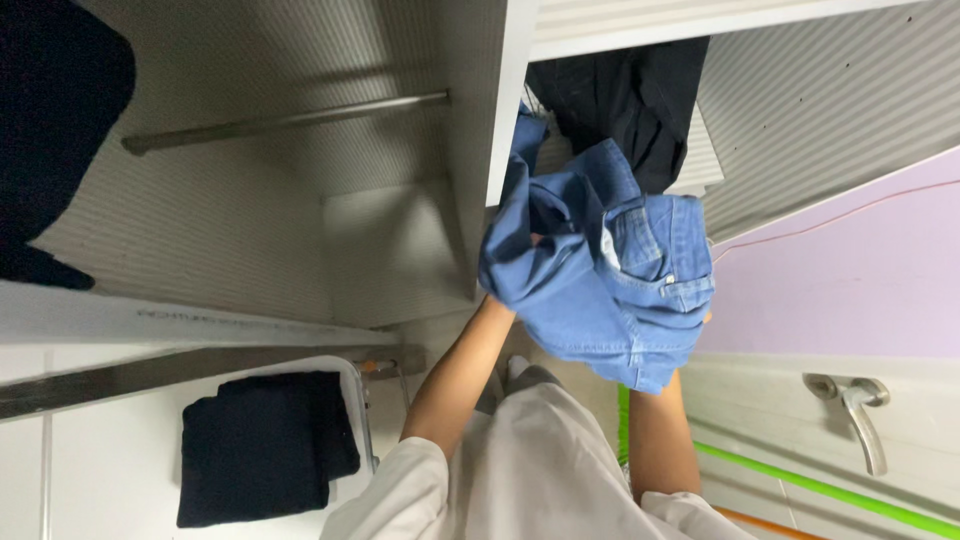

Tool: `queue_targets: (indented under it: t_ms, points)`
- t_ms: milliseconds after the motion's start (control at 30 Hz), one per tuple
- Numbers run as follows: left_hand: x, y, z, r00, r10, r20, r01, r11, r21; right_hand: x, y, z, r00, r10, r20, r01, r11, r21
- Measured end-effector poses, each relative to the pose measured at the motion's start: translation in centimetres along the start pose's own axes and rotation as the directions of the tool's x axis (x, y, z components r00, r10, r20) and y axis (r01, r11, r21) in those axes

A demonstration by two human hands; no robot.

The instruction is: The person folds two pairs of jeans by hand on a white table, first folding a dark pair and then a light blue pair into rectangular bundles.

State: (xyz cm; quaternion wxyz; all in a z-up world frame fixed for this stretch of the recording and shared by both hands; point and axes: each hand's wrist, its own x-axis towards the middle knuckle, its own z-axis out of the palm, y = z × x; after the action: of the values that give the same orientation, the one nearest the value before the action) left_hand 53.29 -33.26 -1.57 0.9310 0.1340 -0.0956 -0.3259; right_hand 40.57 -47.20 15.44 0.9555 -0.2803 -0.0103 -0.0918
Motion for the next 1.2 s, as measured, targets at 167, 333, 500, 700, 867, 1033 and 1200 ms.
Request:
queue_targets:
  t_ms: [167, 333, 500, 700, 867, 1033, 1200]
  points:
    - [-3.9, -2.8, 1.8, 0.999, -0.036, -0.006, 0.036, 0.999, -0.041, -4.4, 1.2, -0.4, 0.996, 0.066, -0.063, -0.066, 0.998, 0.0]
    - [-6.8, -2.4, 2.4, 0.998, -0.009, -0.061, 0.009, 1.0, 0.002, -6.6, 2.1, -0.7, 0.988, 0.137, -0.069, -0.136, 0.99, 0.022]
    - [-11.7, -2.3, 1.9, 0.984, 0.031, -0.176, -0.021, 0.998, 0.055, -10.0, 1.6, -1.4, 0.976, 0.208, -0.066, -0.206, 0.978, 0.032]
    - [-18.6, -4.5, 2.2, 0.955, 0.043, -0.292, -0.02, 0.997, 0.08, -14.8, 0.0, -2.3, 0.966, 0.243, -0.082, -0.242, 0.97, 0.031]
    - [-24.0, -6.0, 3.6, 0.922, 0.095, -0.375, -0.065, 0.994, 0.093, -16.1, -0.4, -1.8, 0.962, 0.267, -0.053, -0.267, 0.964, 0.011]
    - [-28.7, -6.3, 3.2, 0.896, 0.201, -0.396, -0.17, 0.979, 0.113, -17.0, 1.4, -0.6, 0.962, 0.272, -0.022, -0.272, 0.962, 0.025]
    - [-34.1, -6.8, -0.2, 0.911, 0.334, -0.242, -0.321, 0.943, 0.09, -18.5, 3.7, 0.4, 0.965, 0.261, -0.037, -0.258, 0.964, 0.066]
